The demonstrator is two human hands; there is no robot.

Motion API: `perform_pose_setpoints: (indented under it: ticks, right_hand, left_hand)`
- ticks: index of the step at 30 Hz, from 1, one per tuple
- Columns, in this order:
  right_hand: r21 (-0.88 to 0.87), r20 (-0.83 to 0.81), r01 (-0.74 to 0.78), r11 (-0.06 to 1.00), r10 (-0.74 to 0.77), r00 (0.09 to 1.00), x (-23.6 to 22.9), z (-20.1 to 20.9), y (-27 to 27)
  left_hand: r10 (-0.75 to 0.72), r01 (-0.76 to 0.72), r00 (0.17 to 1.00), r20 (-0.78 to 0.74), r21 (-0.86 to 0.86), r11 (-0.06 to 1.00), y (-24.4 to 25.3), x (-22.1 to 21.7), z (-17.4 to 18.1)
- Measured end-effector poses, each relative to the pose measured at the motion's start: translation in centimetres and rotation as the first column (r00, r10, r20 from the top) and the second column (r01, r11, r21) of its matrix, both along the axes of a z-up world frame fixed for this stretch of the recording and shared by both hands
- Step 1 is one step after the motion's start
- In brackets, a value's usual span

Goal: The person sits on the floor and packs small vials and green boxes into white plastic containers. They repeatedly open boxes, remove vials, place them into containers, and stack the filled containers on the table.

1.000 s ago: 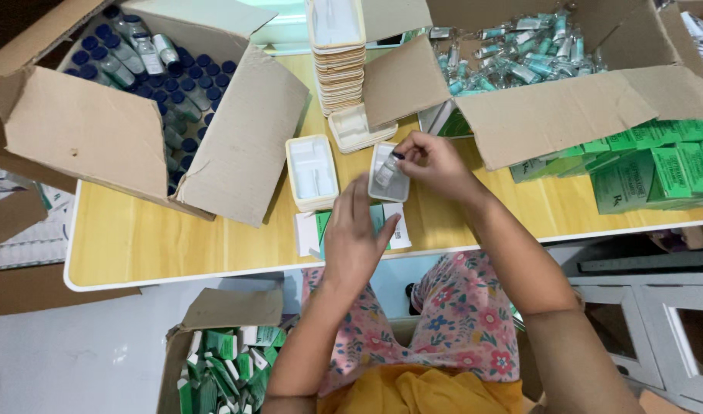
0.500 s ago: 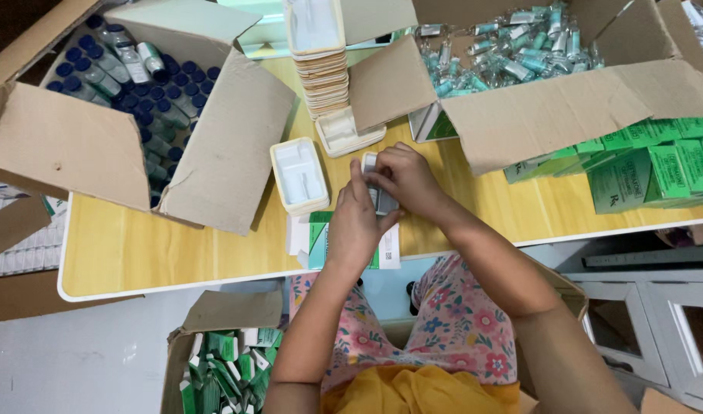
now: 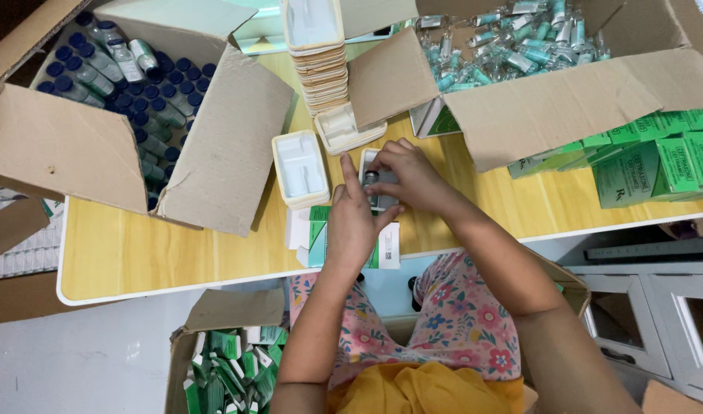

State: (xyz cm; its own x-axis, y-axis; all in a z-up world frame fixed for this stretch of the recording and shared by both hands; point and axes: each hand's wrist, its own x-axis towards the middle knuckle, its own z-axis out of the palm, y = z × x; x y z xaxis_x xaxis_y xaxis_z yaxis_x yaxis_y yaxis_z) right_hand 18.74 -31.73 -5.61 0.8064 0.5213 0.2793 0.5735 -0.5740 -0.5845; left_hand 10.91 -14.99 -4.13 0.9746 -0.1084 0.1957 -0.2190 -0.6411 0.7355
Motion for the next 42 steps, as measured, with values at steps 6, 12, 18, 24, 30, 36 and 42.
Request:
perform_pose_setpoints:
  ticks: [6,12,18,24,30,36,42]
  right_hand:
    - [-0.058,0.145,0.064,0.996,-0.055,0.988,-1.0,-0.2,0.5]
    - [0.022,0.032,0.03,0.999,-0.031,0.999,-1.2,0.8,0.5]
    - [-0.002,0.018,0.007,1.0,-0.007,1.0,-1.3,0.9,0.4]
    - [0.112,0.029,-0.05,0.992,0.047,0.998,-1.7,1.3,0.2]
    - [0.273,-0.048,0.038,0.961,-0.025,0.999,-3.8,4.3,0.0]
    - [0.207,0.282,0.016,0.978,-0.075,0.956,-6.1,9.0,0.5]
    - [0.104,0.465,-0.02,0.994,-0.03,0.885,-5.6,13.8,0.3]
  left_hand:
    - [-0.016,0.016,0.999,0.04,0.001,1.0,0.0,-0.1,-0.5]
    - [-0.001,-0.001,0.998,0.058,0.032,0.999,-0.2,-0.1,-0.6]
    - [0.016,-0.017,1.0,0.013,0.057,0.998,-0.4,-0.1,-0.5]
    - [0.026,-0.024,1.0,-0.016,0.096,0.995,-0.6,-0.2,0.8]
    - [0.029,-0.017,0.962,0.271,-0.045,0.999,-0.7,-1.6,2.9]
    - [-0.07,0.068,0.997,0.028,-0.724,0.686,0.1,-2.5,3.1]
    - [-0.299,0.114,0.954,-0.024,-0.892,0.438,-0.6,0.9,2.7]
